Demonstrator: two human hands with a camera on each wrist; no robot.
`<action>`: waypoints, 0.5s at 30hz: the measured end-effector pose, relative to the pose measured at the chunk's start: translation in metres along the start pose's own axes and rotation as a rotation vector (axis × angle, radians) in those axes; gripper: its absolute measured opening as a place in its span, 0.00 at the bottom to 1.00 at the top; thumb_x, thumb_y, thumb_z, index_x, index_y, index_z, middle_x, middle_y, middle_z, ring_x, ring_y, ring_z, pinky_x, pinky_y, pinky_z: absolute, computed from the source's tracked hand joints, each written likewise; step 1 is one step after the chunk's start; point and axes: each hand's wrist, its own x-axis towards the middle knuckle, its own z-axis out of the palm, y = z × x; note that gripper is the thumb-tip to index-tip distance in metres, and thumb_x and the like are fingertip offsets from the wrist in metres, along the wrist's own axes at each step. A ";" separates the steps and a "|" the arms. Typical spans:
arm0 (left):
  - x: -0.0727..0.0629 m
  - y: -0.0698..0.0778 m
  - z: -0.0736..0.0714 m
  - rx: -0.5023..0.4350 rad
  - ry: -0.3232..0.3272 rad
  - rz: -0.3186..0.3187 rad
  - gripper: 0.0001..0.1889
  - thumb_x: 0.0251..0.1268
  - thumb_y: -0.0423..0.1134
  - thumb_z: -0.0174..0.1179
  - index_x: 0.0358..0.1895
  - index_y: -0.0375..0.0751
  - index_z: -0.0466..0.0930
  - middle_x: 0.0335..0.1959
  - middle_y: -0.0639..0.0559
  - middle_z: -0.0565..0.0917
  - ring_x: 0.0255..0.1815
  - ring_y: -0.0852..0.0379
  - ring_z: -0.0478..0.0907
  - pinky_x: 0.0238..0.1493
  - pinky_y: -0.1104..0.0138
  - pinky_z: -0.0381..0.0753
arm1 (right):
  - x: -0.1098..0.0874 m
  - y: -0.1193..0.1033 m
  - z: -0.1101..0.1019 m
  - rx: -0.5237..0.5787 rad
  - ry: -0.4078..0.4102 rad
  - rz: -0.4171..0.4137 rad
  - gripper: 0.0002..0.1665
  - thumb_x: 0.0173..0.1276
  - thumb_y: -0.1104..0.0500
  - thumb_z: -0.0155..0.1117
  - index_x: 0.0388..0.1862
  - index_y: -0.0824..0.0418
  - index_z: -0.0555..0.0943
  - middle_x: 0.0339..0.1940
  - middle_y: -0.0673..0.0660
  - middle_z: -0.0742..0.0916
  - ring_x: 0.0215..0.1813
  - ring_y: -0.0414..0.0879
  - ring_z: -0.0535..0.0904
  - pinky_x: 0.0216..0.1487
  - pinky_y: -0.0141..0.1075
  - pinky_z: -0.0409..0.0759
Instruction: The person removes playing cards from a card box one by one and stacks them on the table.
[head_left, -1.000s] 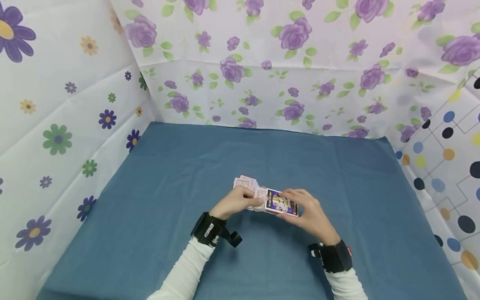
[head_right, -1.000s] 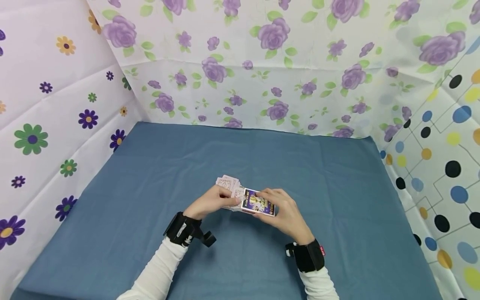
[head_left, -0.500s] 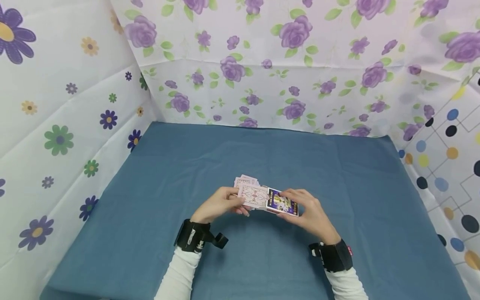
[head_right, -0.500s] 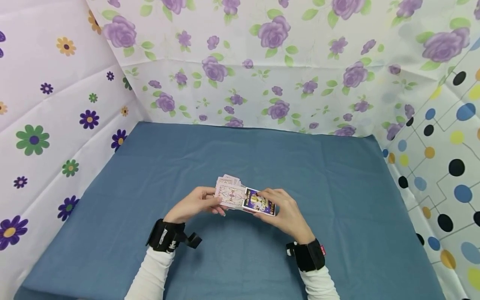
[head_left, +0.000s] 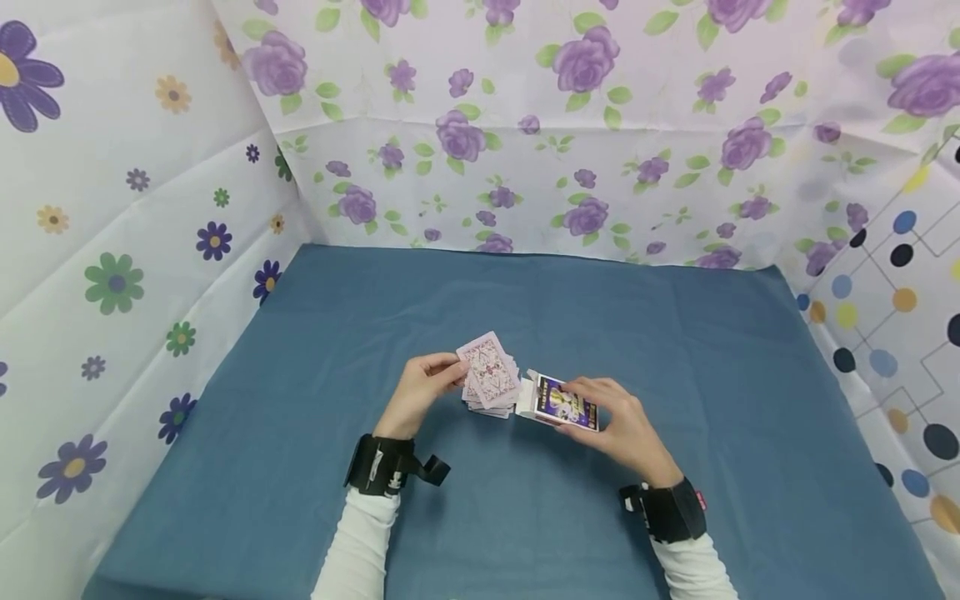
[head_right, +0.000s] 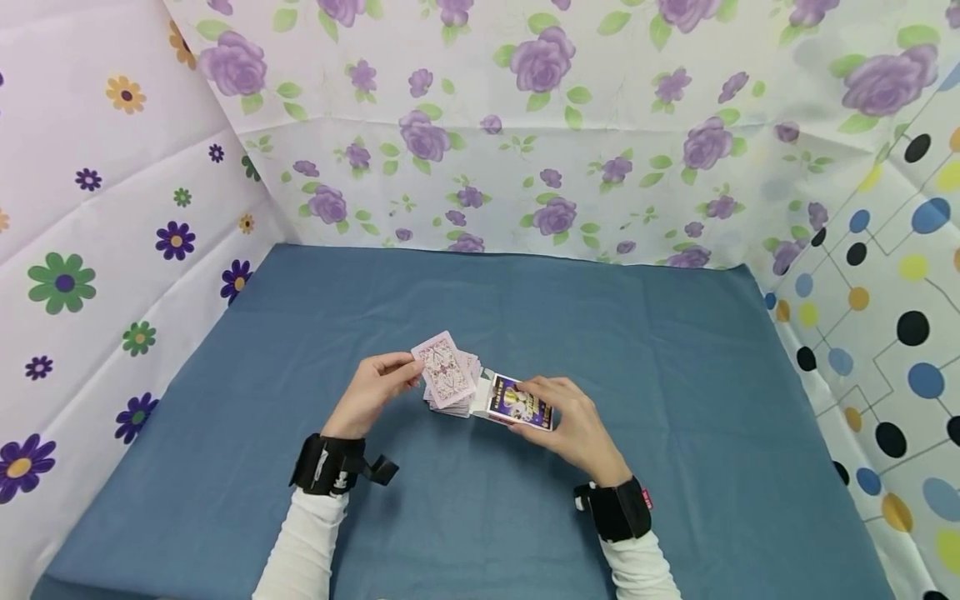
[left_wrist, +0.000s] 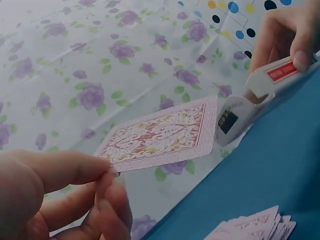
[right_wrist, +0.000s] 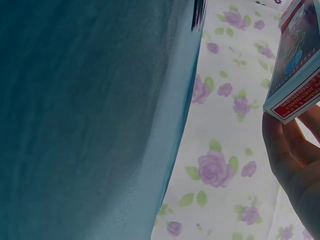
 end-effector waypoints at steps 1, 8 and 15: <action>0.001 -0.001 -0.001 0.012 0.012 0.002 0.13 0.68 0.39 0.60 0.44 0.30 0.81 0.29 0.51 0.81 0.35 0.54 0.77 0.42 0.65 0.78 | 0.000 0.000 0.000 0.000 -0.001 0.002 0.31 0.52 0.50 0.79 0.56 0.52 0.82 0.54 0.54 0.85 0.57 0.50 0.78 0.50 0.50 0.77; 0.020 -0.014 -0.006 0.121 0.094 -0.058 0.13 0.66 0.41 0.62 0.42 0.33 0.85 0.22 0.55 0.76 0.29 0.53 0.70 0.35 0.63 0.71 | 0.000 0.001 -0.001 0.016 -0.013 0.020 0.31 0.54 0.47 0.77 0.57 0.50 0.82 0.55 0.52 0.85 0.59 0.48 0.77 0.50 0.47 0.77; 0.041 -0.028 0.002 0.151 0.153 -0.134 0.13 0.63 0.44 0.65 0.36 0.34 0.86 0.19 0.55 0.75 0.23 0.57 0.68 0.29 0.66 0.68 | -0.002 0.002 0.001 0.015 -0.015 0.021 0.31 0.53 0.48 0.77 0.57 0.51 0.82 0.54 0.52 0.85 0.56 0.48 0.78 0.47 0.46 0.78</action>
